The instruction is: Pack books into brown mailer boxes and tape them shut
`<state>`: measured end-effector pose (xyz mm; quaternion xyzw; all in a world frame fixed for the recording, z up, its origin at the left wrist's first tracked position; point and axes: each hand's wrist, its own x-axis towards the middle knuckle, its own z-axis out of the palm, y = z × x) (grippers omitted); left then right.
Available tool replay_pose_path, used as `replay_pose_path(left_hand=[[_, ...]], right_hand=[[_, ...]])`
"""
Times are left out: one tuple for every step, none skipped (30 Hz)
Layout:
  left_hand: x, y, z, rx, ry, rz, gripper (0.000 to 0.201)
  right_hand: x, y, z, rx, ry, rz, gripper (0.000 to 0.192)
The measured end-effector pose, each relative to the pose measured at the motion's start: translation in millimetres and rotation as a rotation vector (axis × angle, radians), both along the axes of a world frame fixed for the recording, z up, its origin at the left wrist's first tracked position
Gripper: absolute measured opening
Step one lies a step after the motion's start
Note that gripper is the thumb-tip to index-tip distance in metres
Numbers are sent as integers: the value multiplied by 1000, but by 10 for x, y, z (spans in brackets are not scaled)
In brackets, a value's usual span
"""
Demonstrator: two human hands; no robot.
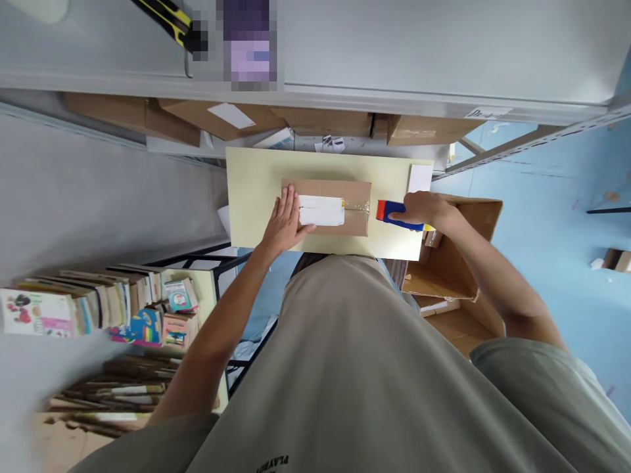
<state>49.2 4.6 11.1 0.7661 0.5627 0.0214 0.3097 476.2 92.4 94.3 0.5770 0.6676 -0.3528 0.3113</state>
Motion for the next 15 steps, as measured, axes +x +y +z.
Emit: replay_pose_path(left_hand=[[5, 0, 5, -3, 0, 3, 127], [8, 0, 10, -6, 1, 4, 127], [10, 2, 13, -8, 1, 5, 127], [8, 6, 15, -9, 0, 4, 127], [4, 10, 15, -8, -2, 3, 127], [-2, 14, 13, -6, -7, 1, 127], [-11, 18, 7, -4, -12, 0, 127], [-21, 18, -4, -2, -17, -1, 128], [-30, 14, -18, -2, -22, 0, 128], [-37, 1, -38, -1, -27, 7, 128], [-39, -21, -61, 1, -33, 23, 130], [-37, -54, -86, 6, -42, 49, 132], [-29, -96, -111, 13, -55, 89, 135], [-14, -145, -134, 21, -72, 143, 138], [5, -197, -151, 28, -91, 212, 140]], right_hand=[[-39, -24, -25, 12, 1, 7, 61], [-86, -58, -53, 31, 2, 15, 60], [-141, -103, -85, 58, 1, 23, 58], [-202, -160, -123, 88, -7, 33, 55], [-263, -229, -166, 118, -21, 45, 51], [-319, -307, -214, 141, -40, 57, 46], [-364, -390, -263, 152, -61, 63, 41], [-392, -475, -310, 155, -80, 54, 38], [-400, -558, -351, 156, -91, 25, 37], [-389, -637, -385, 159, -92, -29, 37], [-363, -711, -409, 175, -86, -113, 40], [-328, -778, -424, 204, -74, -223, 45], [-294, -837, -432, 246, -45, -349, 51], [-269, -890, -434, 290, 8, -479, 57], [-262, -935, -434, 332, 86, -606, 65]])
